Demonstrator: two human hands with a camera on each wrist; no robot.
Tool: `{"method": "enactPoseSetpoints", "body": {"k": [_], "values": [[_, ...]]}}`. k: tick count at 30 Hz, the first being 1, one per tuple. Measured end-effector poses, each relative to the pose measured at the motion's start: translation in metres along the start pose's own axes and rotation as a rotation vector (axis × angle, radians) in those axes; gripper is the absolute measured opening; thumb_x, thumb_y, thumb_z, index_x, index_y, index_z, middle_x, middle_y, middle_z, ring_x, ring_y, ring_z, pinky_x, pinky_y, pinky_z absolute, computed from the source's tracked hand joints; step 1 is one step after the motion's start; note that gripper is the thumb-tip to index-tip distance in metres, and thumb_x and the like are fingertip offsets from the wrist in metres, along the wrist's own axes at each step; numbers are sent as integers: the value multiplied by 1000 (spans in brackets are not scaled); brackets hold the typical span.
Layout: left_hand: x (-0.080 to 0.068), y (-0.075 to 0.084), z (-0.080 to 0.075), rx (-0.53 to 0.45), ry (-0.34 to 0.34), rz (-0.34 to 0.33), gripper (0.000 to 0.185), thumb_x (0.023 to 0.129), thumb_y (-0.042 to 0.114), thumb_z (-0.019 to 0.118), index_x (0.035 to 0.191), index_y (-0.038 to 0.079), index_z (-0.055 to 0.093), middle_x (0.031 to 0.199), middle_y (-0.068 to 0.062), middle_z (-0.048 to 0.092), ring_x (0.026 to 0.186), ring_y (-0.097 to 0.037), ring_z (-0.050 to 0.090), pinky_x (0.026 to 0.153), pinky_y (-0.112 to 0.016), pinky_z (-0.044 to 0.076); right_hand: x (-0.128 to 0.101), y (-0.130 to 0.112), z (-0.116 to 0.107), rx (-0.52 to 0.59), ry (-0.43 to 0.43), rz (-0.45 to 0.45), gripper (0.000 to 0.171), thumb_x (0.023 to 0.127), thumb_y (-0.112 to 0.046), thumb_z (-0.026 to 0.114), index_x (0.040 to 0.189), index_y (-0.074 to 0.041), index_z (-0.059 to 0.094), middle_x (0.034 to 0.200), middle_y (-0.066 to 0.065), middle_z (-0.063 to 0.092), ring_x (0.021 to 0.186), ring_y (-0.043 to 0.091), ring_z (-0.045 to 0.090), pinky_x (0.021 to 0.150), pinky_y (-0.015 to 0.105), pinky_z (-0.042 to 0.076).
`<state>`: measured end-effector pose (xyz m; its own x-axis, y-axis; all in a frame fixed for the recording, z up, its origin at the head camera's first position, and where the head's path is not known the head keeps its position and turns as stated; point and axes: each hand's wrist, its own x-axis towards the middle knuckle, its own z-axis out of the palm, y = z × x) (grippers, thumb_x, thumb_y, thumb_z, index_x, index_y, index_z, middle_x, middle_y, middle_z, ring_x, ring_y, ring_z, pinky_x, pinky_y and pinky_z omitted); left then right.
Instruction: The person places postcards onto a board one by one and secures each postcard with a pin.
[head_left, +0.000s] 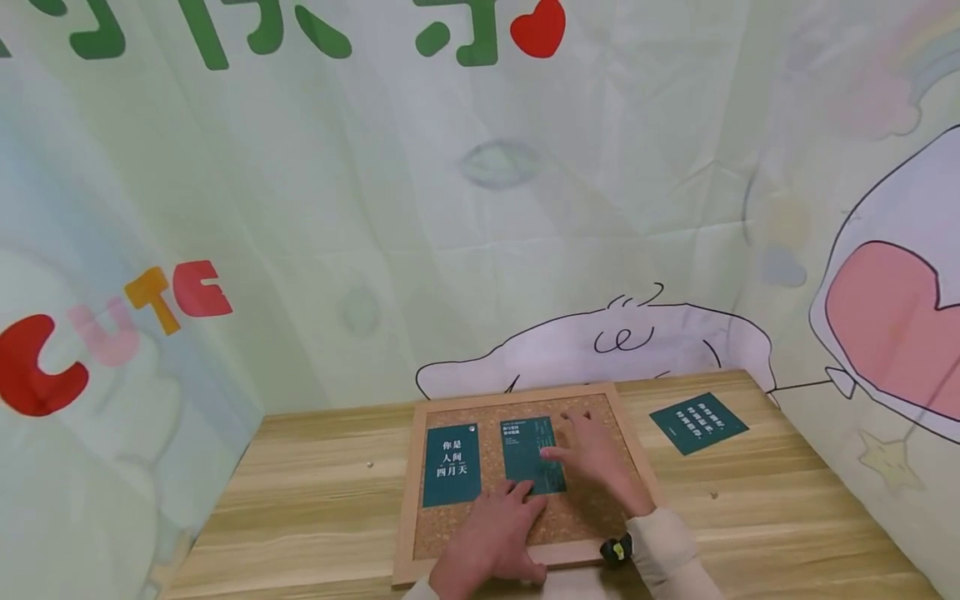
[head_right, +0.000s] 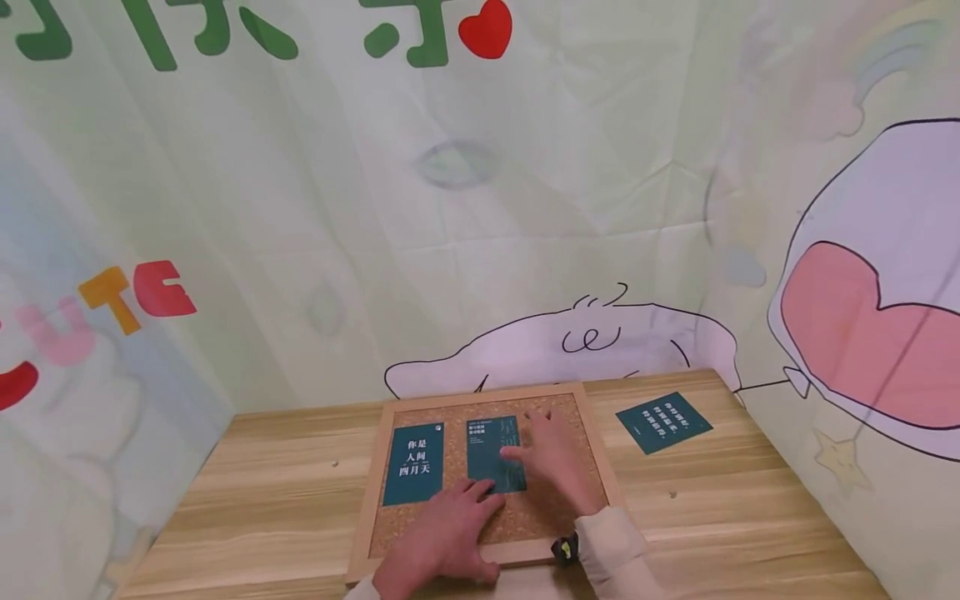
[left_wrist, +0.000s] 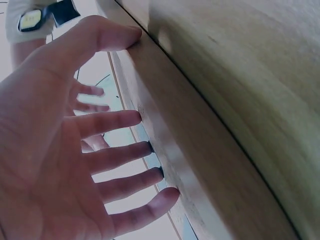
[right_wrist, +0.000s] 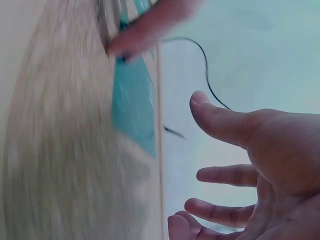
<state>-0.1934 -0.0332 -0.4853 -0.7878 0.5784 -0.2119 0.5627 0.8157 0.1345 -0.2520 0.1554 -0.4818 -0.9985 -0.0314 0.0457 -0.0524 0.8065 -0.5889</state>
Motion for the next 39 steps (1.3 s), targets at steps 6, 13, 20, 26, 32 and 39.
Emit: {"method": "enactPoseSetpoints", "body": {"k": [6, 13, 20, 26, 32, 39], "values": [[1, 1, -1, -16, -15, -8, 86, 71, 65, 85, 144, 28, 59, 149, 0, 54, 136, -30, 50, 104, -57, 46, -17, 30, -41, -101, 43, -15, 72, 88, -37, 84, 142, 2, 56, 135, 36, 52, 119, 53, 55, 92, 66, 49], [1, 0, 1, -30, -6, 2, 85, 71, 64, 86, 143, 27, 59, 147, 1, 54, 135, -30, 50, 104, -55, 46, -40, 76, -78, -141, 45, -43, 67, 89, -34, 83, 135, 8, 59, 124, 35, 59, 112, 53, 57, 88, 65, 49], [0, 0, 1, -47, -5, -1, 86, 71, 64, 86, 144, 28, 59, 149, 1, 53, 135, -31, 50, 104, -58, 45, -58, 134, -92, -192, 9, -1, 67, 86, -34, 85, 130, 10, 60, 116, 35, 61, 107, 51, 59, 85, 63, 50], [0, -1, 1, -66, 1, -11, 86, 70, 63, 87, 143, 28, 60, 148, 1, 53, 135, -32, 49, 104, -61, 45, -69, 164, -92, -232, 27, -9, 40, 86, -22, 84, 111, 5, 68, 96, 23, 66, 90, 40, 62, 78, 57, 51], [1, -2, 1, -62, -3, -12, 86, 70, 63, 88, 143, 28, 60, 147, 1, 54, 134, -31, 50, 102, -61, 45, -74, 171, -90, -177, 63, -57, 16, 86, -9, 81, 95, -4, 68, 74, 3, 59, 69, 21, 53, 62, 40, 44], [2, -3, 1, -72, -16, -17, 86, 70, 64, 87, 144, 29, 60, 148, 2, 53, 134, -31, 49, 103, -62, 45, -75, 169, -90, -113, 42, -14, 16, 88, -1, 77, 83, -7, 62, 71, 0, 61, 66, 16, 53, 60, 35, 44]]}}
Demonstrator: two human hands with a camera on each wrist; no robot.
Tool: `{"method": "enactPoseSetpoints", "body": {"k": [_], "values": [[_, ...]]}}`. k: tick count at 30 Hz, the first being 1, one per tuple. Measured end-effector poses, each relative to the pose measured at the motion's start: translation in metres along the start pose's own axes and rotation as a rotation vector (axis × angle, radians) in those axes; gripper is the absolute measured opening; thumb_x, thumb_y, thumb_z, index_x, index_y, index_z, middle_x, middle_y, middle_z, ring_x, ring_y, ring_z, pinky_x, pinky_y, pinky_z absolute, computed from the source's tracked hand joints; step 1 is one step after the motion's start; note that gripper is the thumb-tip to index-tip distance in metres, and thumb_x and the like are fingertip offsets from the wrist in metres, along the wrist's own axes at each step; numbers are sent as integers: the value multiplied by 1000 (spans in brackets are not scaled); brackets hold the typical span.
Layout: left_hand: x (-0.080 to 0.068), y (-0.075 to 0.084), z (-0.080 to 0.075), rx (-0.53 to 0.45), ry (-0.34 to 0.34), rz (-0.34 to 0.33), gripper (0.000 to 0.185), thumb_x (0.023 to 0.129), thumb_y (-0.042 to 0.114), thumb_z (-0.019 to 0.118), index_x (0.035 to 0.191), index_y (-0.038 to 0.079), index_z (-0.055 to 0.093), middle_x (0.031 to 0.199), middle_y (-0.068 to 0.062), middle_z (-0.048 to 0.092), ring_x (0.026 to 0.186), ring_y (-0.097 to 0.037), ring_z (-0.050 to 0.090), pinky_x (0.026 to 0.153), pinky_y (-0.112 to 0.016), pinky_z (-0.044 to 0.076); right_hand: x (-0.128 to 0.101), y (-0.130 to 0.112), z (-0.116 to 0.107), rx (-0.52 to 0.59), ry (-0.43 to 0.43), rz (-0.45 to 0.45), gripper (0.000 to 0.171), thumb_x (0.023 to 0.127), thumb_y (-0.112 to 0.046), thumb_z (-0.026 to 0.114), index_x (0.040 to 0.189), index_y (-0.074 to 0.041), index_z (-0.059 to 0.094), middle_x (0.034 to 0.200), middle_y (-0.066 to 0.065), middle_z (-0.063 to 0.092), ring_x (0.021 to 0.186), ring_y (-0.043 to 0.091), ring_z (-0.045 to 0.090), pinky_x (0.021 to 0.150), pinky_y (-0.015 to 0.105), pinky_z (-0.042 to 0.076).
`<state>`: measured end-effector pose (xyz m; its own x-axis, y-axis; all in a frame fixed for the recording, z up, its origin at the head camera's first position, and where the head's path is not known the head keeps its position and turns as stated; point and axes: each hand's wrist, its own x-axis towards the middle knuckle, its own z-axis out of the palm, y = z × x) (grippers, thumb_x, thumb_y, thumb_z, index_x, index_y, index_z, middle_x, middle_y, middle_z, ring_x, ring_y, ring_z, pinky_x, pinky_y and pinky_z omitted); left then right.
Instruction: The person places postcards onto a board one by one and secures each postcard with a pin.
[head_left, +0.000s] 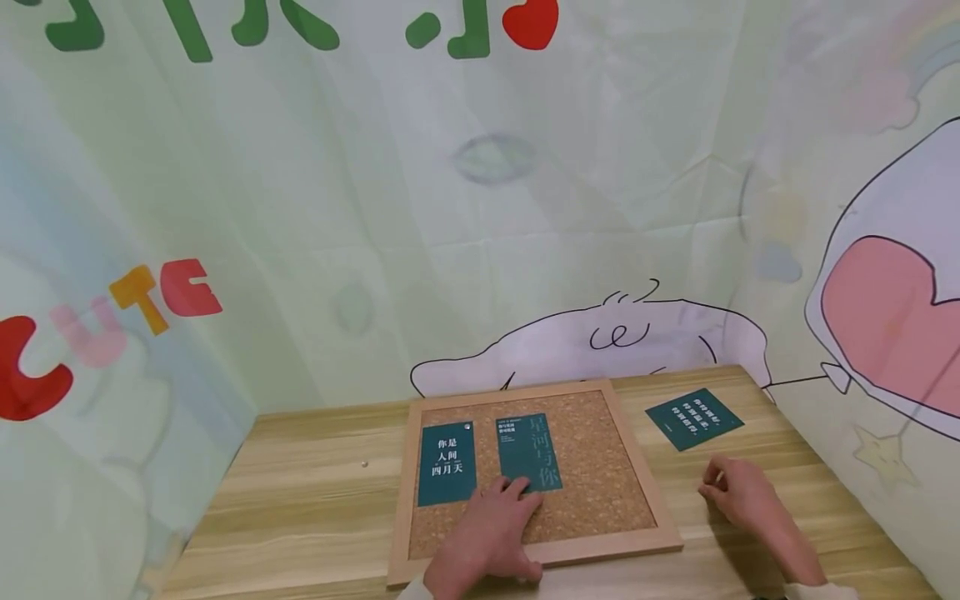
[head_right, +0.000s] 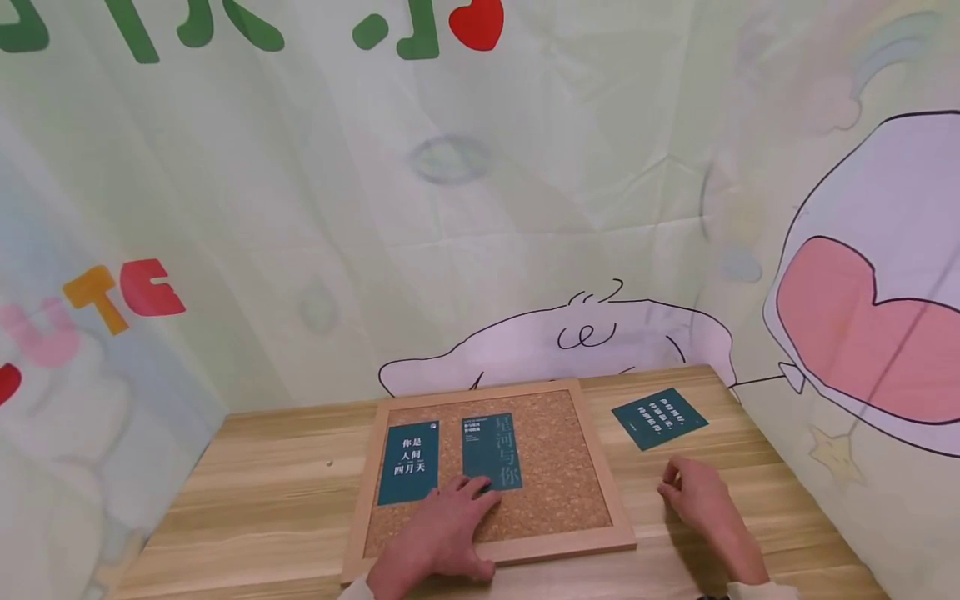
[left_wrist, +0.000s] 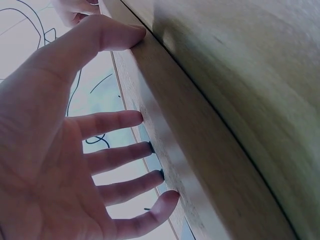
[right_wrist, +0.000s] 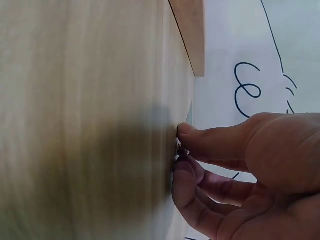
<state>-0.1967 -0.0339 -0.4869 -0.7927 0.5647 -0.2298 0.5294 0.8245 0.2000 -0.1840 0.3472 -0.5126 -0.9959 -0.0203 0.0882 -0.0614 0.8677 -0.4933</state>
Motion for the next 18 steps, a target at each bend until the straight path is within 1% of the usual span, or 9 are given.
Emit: {"method": "enactPoseSetpoints", "body": {"k": [5, 9, 13, 15, 18], "values": [[-1, 1, -1, -4, 5, 3, 86, 70, 63, 87, 143, 29, 60, 147, 2, 54, 134, -32, 50, 102, -62, 45, 0, -3, -2, -18, -22, 47, 15, 89, 1, 75, 82, -5, 63, 73, 2, 59, 68, 19, 53, 61, 36, 44], [-1, 1, -1, -2, 8, 2, 86, 69, 63, 88, 143, 29, 60, 146, 2, 54, 134, -31, 50, 102, -62, 45, 3, -5, -2, -20, -39, 57, 13, 88, 1, 74, 81, -4, 64, 74, 2, 58, 68, 19, 52, 62, 36, 44], [-2, 0, -1, 13, 15, 10, 86, 69, 64, 88, 143, 30, 60, 145, 3, 55, 132, -30, 50, 100, -61, 46, 12, -11, -4, -24, -44, 44, 11, 87, 0, 74, 81, -4, 66, 74, 1, 60, 69, 19, 53, 64, 37, 46], [-2, 0, -1, 19, 19, 14, 86, 69, 65, 87, 143, 30, 60, 144, 4, 55, 132, -29, 50, 99, -61, 47, 19, -17, -6, -33, -48, 43, 9, 88, -2, 74, 82, -3, 67, 76, 2, 62, 70, 19, 55, 65, 38, 49], [-2, 0, -1, 23, 23, 22, 86, 69, 65, 87, 143, 30, 59, 144, 4, 55, 131, -29, 51, 99, -61, 47, 28, -27, -8, -33, -36, 18, 7, 89, -2, 75, 86, 0, 69, 79, 5, 65, 72, 20, 58, 66, 41, 53]]}}
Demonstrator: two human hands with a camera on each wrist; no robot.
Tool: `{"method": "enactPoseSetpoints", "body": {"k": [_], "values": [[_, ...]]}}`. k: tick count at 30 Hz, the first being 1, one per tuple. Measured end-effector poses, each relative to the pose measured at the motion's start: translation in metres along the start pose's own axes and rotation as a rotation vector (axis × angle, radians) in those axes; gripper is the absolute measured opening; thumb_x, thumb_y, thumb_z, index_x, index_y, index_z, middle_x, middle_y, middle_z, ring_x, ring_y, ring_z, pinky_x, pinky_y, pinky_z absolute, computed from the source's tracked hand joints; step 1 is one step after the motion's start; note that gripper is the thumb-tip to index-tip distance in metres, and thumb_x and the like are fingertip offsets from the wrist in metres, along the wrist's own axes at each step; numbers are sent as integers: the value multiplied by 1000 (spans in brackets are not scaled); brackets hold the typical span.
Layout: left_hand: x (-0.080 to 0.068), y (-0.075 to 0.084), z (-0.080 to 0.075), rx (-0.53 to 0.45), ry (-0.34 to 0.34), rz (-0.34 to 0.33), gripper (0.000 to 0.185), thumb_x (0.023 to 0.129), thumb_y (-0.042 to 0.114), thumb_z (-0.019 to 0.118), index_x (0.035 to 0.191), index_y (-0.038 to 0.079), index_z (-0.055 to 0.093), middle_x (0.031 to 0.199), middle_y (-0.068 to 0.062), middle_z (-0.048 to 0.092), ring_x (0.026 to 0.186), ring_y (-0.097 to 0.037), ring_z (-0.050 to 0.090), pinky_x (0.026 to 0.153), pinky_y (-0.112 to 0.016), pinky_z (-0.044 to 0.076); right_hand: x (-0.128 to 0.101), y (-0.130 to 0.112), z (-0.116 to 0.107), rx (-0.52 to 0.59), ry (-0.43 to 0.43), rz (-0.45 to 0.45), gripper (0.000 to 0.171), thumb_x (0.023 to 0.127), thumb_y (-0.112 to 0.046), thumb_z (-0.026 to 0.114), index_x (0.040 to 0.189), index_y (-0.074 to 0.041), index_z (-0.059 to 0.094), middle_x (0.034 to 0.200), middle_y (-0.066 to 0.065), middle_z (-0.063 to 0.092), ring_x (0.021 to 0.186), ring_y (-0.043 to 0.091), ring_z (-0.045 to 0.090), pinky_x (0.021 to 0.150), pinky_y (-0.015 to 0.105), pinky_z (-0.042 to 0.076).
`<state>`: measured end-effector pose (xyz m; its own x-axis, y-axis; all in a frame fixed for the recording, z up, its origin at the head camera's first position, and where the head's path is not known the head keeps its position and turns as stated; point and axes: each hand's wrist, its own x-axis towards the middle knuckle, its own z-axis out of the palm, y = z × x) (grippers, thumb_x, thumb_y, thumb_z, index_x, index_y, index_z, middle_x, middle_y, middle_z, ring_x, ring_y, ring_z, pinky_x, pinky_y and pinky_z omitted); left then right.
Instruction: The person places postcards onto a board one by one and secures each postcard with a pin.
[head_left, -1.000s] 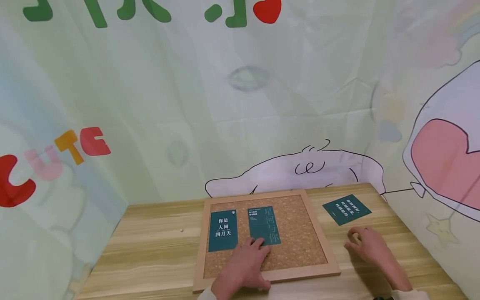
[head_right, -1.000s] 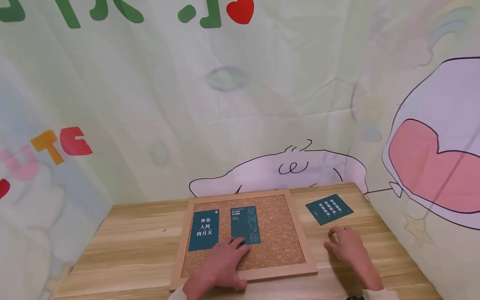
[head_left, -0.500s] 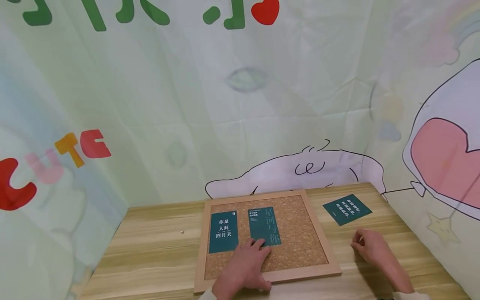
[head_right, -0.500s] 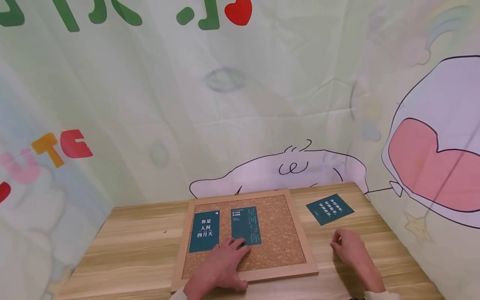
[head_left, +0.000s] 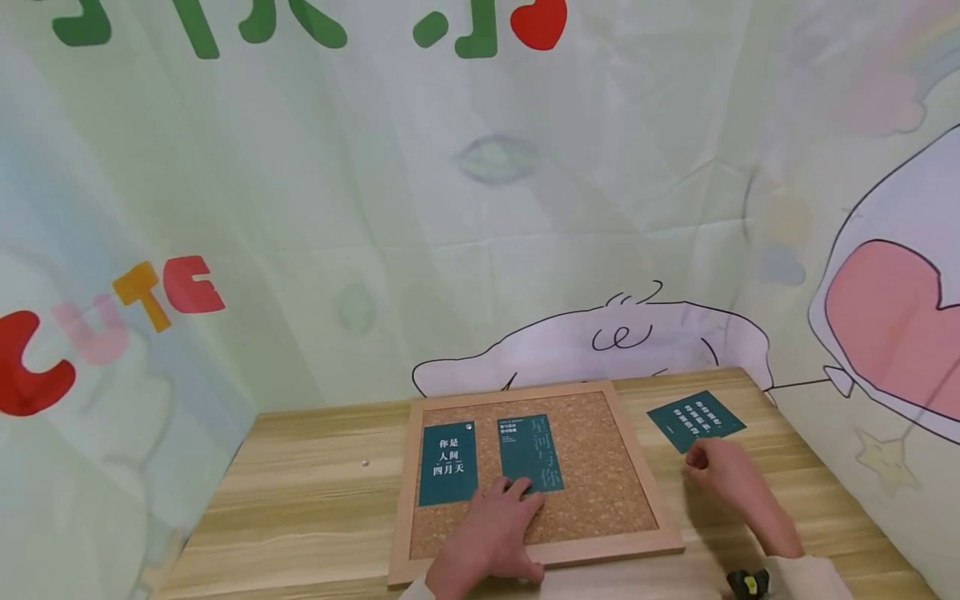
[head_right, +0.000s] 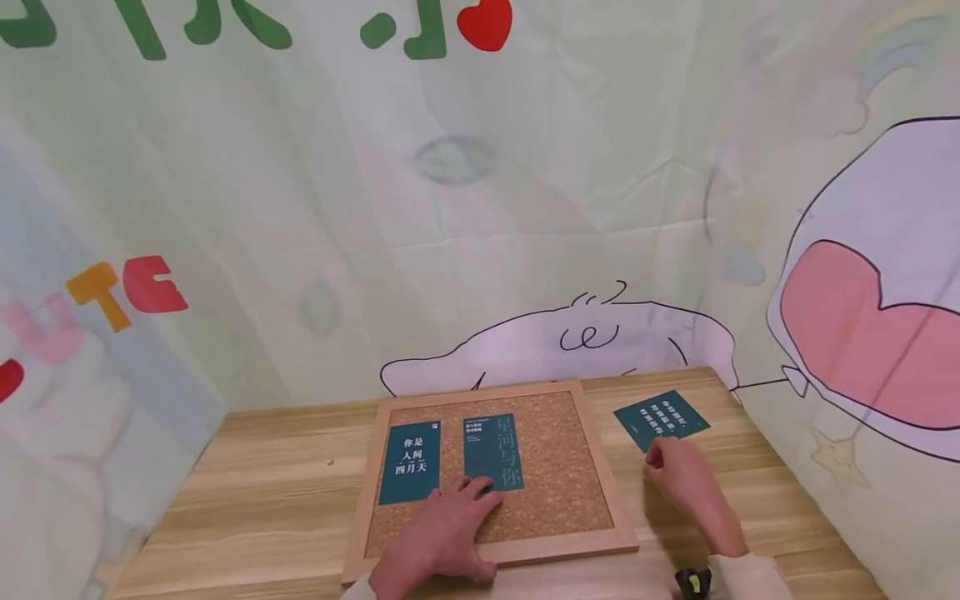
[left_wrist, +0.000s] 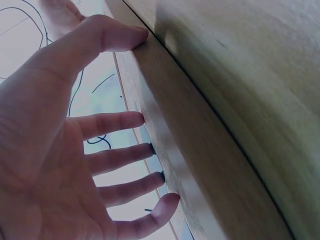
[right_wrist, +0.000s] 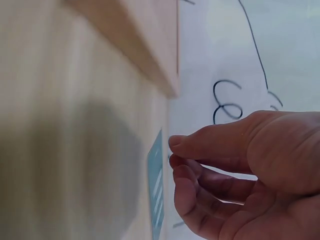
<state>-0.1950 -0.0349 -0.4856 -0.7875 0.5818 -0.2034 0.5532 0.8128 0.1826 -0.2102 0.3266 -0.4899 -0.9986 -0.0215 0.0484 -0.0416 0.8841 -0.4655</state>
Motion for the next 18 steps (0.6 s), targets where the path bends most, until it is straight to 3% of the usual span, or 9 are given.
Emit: {"method": "enactPoseSetpoints", "body": {"k": [18], "values": [[0, 1, 2, 21, 0, -2, 86, 70, 66, 86, 143, 30, 58, 144, 4, 54, 133, -30, 50, 98, -59, 48, 58, -92, 24, 103, -20, -182, 8, 89, 4, 73, 85, -1, 68, 78, 4, 63, 71, 18, 58, 64, 36, 52]]}}
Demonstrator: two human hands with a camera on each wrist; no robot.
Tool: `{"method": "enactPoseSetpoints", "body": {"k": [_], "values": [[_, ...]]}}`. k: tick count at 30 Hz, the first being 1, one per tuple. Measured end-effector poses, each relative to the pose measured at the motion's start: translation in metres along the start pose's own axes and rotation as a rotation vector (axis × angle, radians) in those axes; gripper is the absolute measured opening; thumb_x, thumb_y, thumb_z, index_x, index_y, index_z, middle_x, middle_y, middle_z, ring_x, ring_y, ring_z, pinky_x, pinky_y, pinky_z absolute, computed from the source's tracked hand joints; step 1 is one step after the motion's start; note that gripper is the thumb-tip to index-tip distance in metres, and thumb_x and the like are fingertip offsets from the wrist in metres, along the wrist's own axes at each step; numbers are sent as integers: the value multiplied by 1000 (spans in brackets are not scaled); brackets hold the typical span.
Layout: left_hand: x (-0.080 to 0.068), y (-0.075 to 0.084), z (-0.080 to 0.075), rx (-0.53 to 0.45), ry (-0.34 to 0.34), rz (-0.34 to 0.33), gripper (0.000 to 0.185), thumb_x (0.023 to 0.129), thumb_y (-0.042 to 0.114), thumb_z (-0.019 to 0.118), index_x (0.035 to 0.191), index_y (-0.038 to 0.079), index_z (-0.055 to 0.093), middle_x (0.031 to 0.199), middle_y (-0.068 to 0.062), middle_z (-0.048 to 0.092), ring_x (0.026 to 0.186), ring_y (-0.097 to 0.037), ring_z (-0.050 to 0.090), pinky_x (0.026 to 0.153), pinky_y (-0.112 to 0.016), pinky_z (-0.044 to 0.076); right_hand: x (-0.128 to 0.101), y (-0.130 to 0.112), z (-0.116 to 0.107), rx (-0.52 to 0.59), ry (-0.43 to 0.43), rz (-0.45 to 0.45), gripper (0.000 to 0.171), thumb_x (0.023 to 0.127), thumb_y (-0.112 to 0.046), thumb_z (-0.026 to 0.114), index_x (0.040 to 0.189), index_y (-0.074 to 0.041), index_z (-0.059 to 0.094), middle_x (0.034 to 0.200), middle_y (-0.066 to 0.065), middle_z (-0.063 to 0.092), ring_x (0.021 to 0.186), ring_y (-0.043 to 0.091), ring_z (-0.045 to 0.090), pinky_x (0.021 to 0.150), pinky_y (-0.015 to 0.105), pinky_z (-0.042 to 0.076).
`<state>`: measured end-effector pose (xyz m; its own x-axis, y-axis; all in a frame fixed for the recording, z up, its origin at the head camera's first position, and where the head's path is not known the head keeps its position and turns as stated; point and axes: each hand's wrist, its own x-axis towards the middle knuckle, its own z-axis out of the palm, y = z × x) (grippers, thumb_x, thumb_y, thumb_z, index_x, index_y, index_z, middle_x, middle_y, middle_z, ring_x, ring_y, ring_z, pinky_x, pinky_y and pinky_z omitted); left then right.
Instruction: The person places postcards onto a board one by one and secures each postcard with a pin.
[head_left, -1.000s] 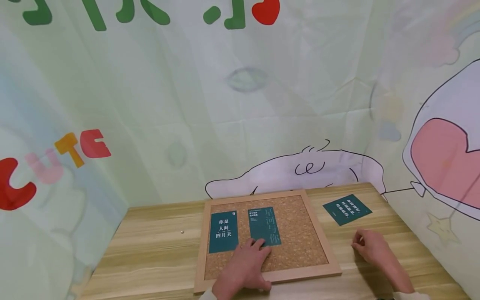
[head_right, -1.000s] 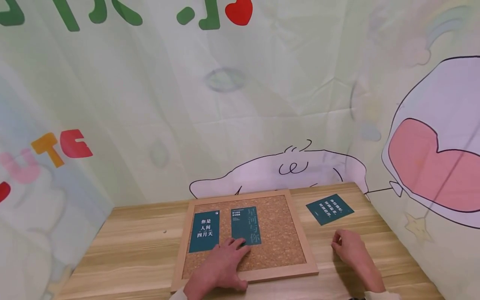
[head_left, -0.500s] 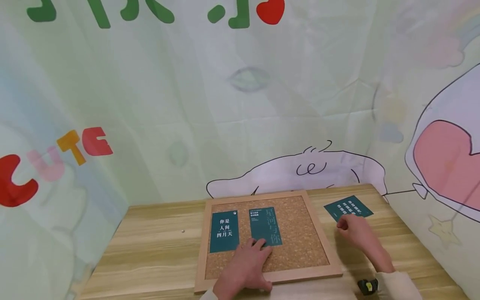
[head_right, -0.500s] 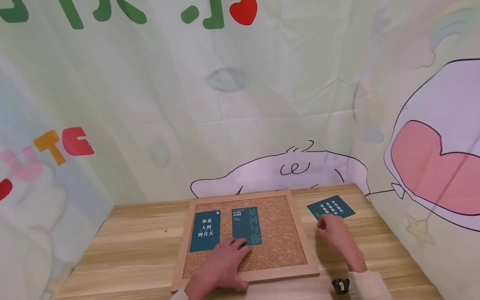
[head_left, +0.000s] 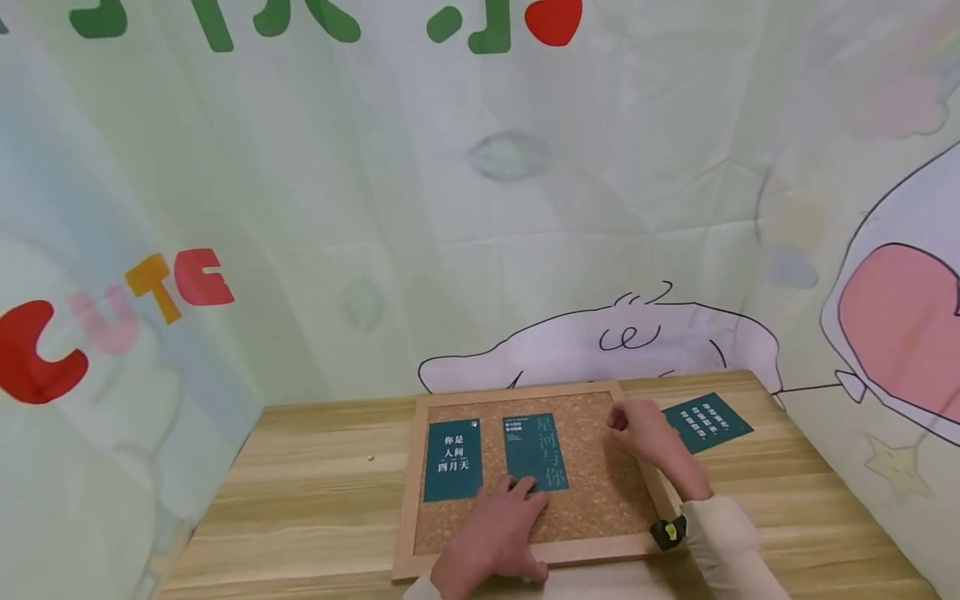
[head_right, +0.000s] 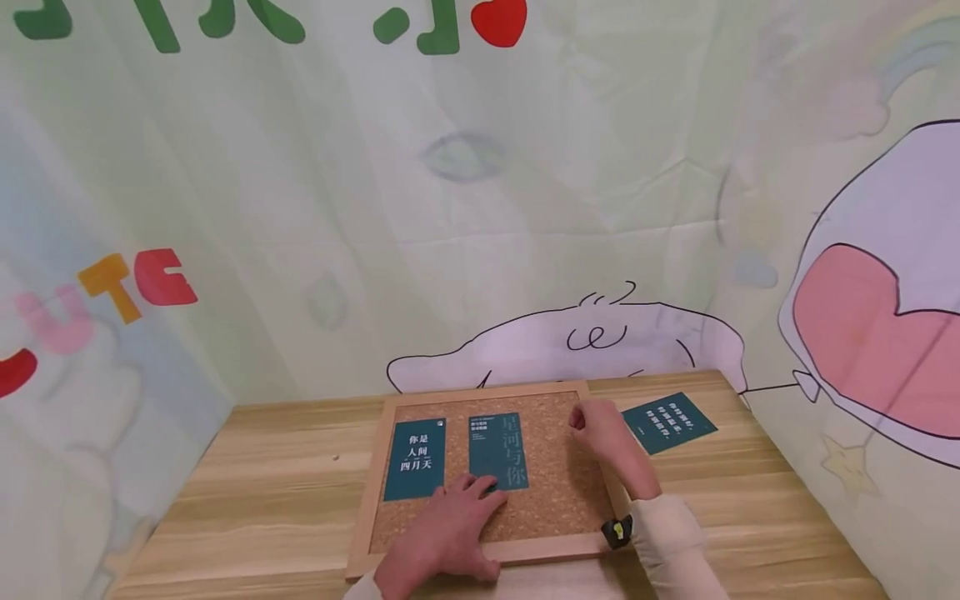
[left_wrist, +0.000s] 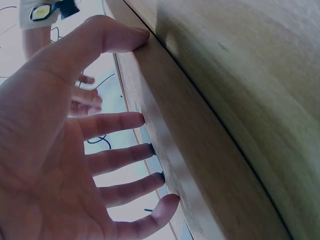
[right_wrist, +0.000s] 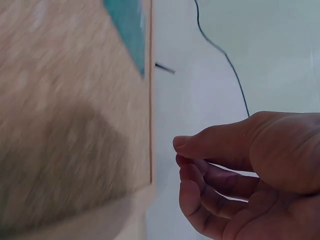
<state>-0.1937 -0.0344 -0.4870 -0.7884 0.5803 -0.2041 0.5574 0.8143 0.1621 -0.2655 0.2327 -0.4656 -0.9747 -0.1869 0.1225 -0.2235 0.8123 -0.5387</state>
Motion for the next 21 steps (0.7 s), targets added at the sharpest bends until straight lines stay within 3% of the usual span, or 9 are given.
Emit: {"method": "enactPoseSetpoints", "body": {"k": [5, 16, 21], "values": [[-1, 1, 0, 1, 10, -2, 86, 69, 65, 87, 142, 29, 59, 144, 3, 55, 132, -30, 50, 97, -60, 48, 15, -17, 8, 1, -26, -12, 5, 91, 2, 74, 89, 0, 70, 79, 4, 63, 73, 18, 58, 66, 37, 53], [-1, 2, -2, -7, -6, -6, 84, 70, 64, 87, 142, 29, 60, 144, 3, 55, 132, -30, 49, 96, -63, 48, 39, -24, 31, 4, -87, -15, 8, 95, -3, 71, 88, -5, 73, 80, 1, 64, 73, 17, 56, 67, 34, 50], [-1, 2, -3, -13, -17, -13, 83, 70, 64, 87, 141, 29, 60, 144, 3, 54, 132, -30, 49, 97, -63, 47, 55, -23, 39, 65, -146, 40, 13, 99, -11, 70, 86, -8, 72, 78, 1, 62, 72, 18, 55, 64, 32, 46]]}}
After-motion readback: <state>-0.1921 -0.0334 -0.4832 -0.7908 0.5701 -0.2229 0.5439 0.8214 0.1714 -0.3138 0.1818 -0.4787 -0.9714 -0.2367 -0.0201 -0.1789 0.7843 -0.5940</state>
